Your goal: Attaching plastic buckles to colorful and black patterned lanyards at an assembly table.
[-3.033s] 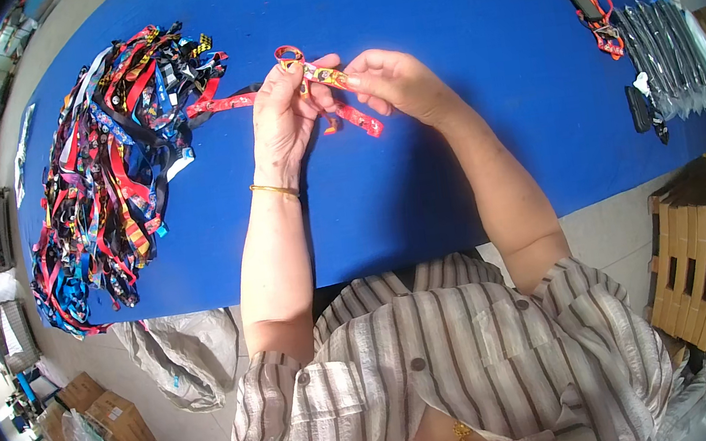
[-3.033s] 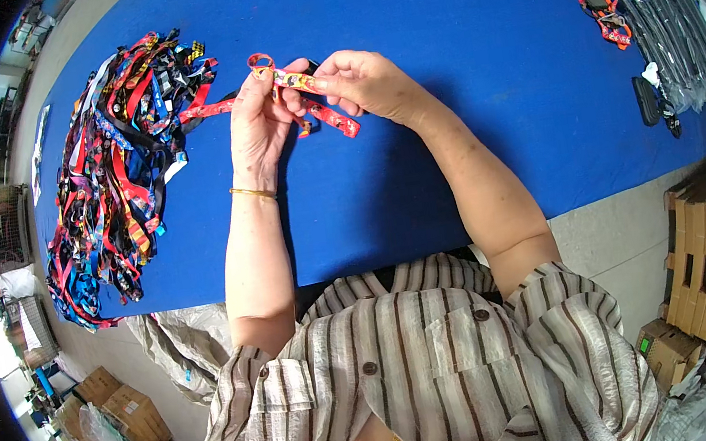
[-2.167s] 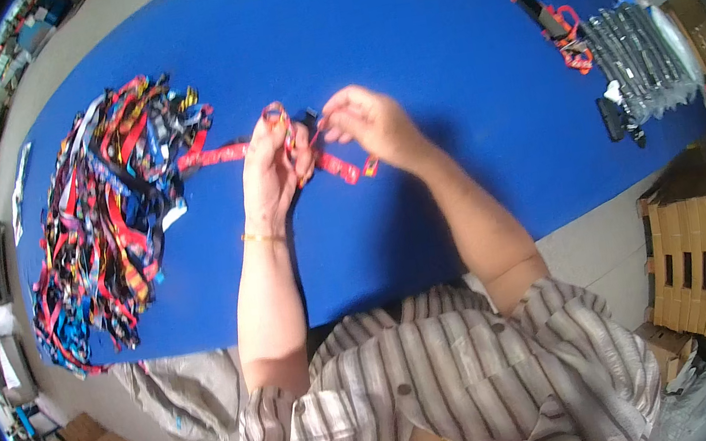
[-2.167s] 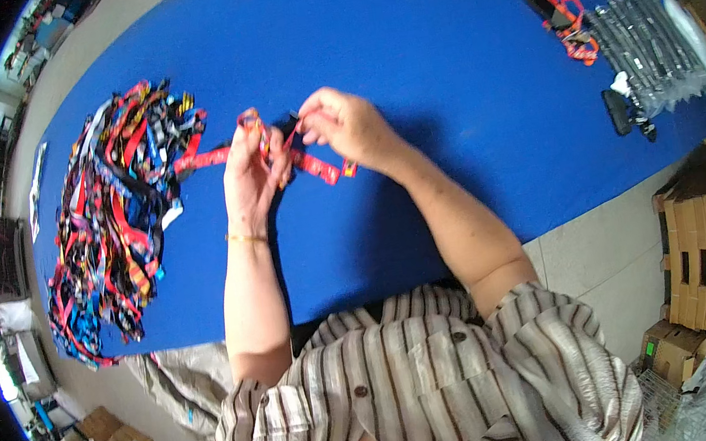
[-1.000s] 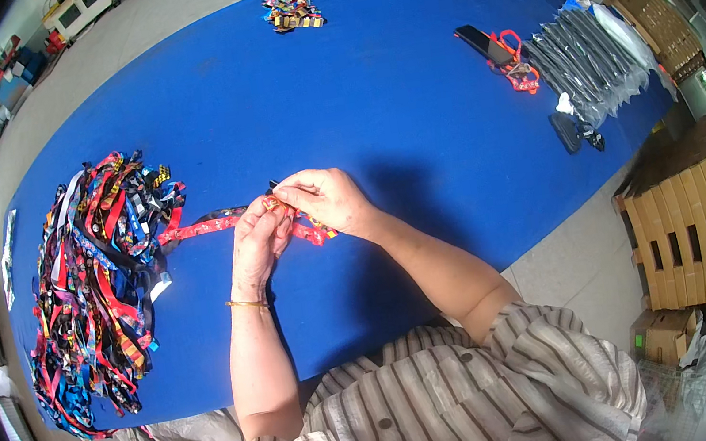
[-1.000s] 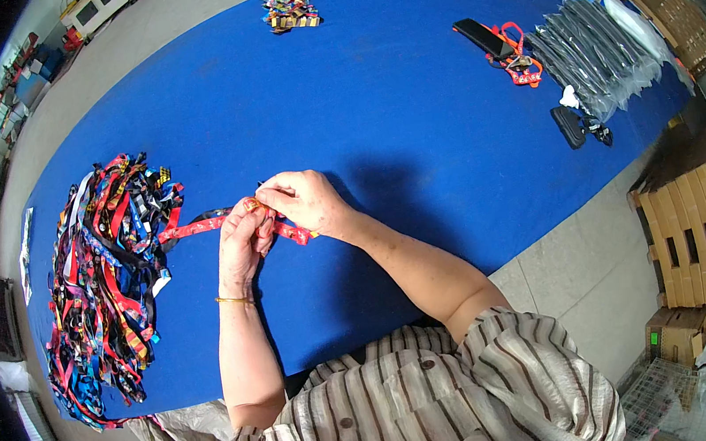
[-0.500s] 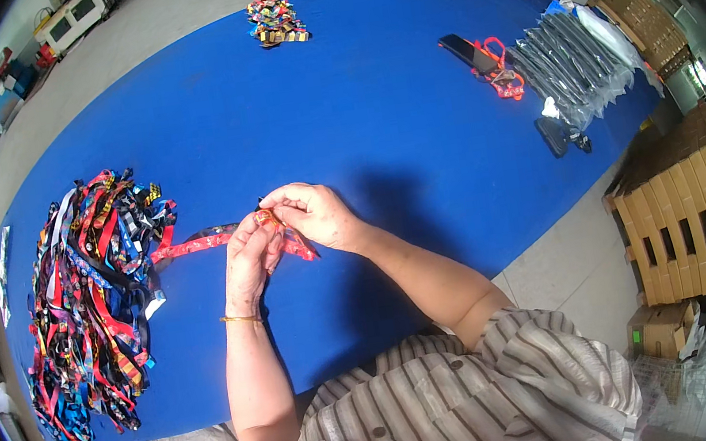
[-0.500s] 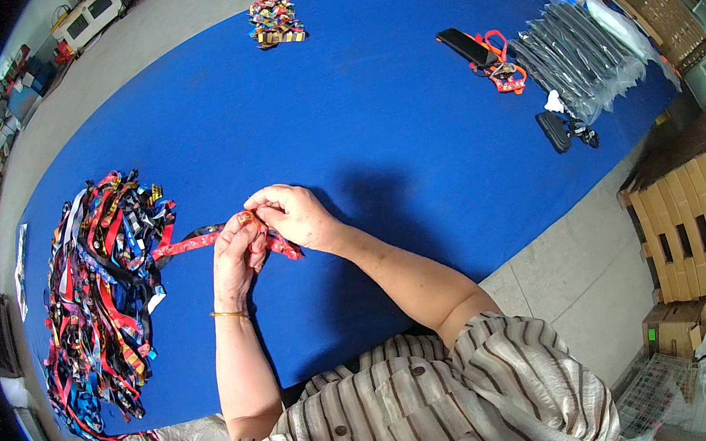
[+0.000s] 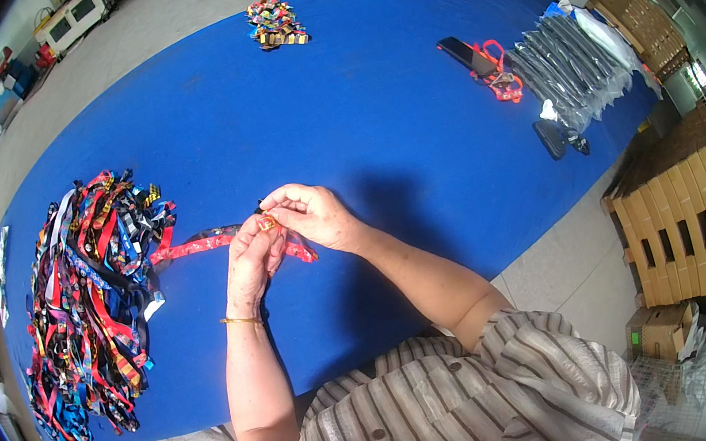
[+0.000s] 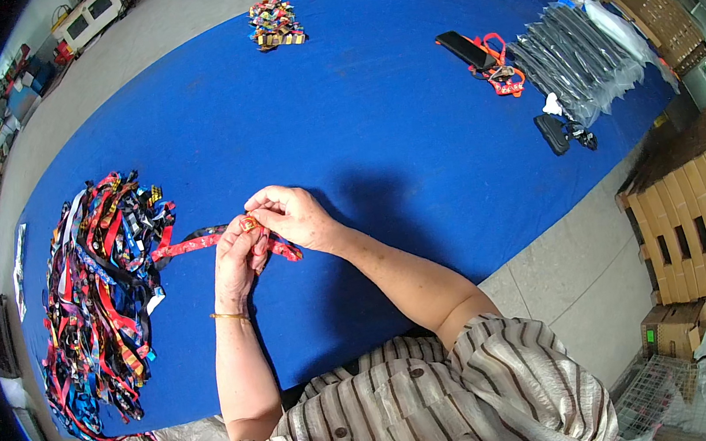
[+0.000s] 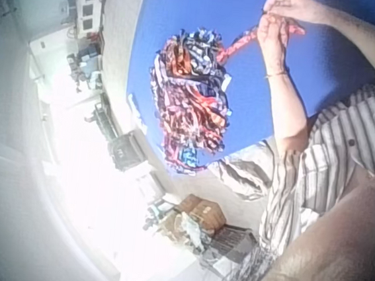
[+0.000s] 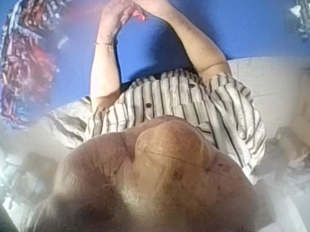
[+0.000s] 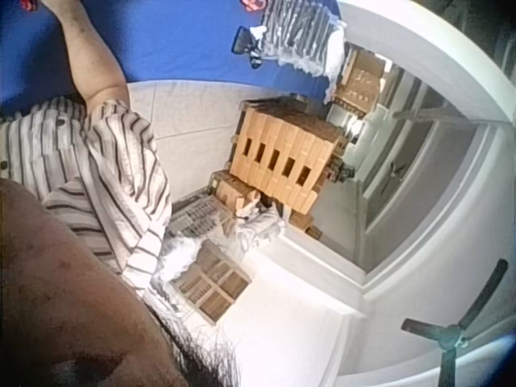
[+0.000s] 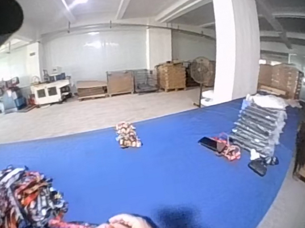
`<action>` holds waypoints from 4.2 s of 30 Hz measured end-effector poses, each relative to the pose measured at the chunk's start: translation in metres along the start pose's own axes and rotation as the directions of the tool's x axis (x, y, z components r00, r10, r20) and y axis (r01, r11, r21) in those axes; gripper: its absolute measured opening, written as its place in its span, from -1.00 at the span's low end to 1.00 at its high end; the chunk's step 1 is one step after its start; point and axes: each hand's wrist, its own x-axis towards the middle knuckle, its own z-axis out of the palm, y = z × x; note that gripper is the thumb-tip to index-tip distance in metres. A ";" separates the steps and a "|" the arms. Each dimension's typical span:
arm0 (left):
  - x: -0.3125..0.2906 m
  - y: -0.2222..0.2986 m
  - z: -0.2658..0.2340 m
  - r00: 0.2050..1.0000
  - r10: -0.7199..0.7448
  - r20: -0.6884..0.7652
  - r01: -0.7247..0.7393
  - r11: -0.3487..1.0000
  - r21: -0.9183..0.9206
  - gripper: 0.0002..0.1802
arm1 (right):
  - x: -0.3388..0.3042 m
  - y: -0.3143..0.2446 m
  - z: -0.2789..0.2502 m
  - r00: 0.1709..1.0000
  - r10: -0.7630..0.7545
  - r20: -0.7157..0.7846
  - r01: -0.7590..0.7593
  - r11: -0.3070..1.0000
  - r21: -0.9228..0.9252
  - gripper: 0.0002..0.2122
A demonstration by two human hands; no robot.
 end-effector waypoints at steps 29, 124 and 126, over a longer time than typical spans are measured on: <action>0.007 0.000 -0.005 0.980 0.069 -0.188 -0.062 0.997 0.045 -0.87 | 0.006 -0.008 -0.019 0.997 0.080 0.005 -0.079 0.997 -0.008 -0.75; 0.004 0.006 -0.016 0.972 0.123 -0.198 -0.167 0.960 -0.224 -0.77 | -0.001 -0.010 -0.009 0.978 0.115 0.175 -0.115 0.993 -0.012 -0.86; 0.004 0.004 -0.018 0.972 0.127 -0.200 -0.170 0.962 -0.215 -0.77 | -0.001 -0.008 -0.008 0.973 0.080 0.214 -0.073 0.996 -0.042 -0.86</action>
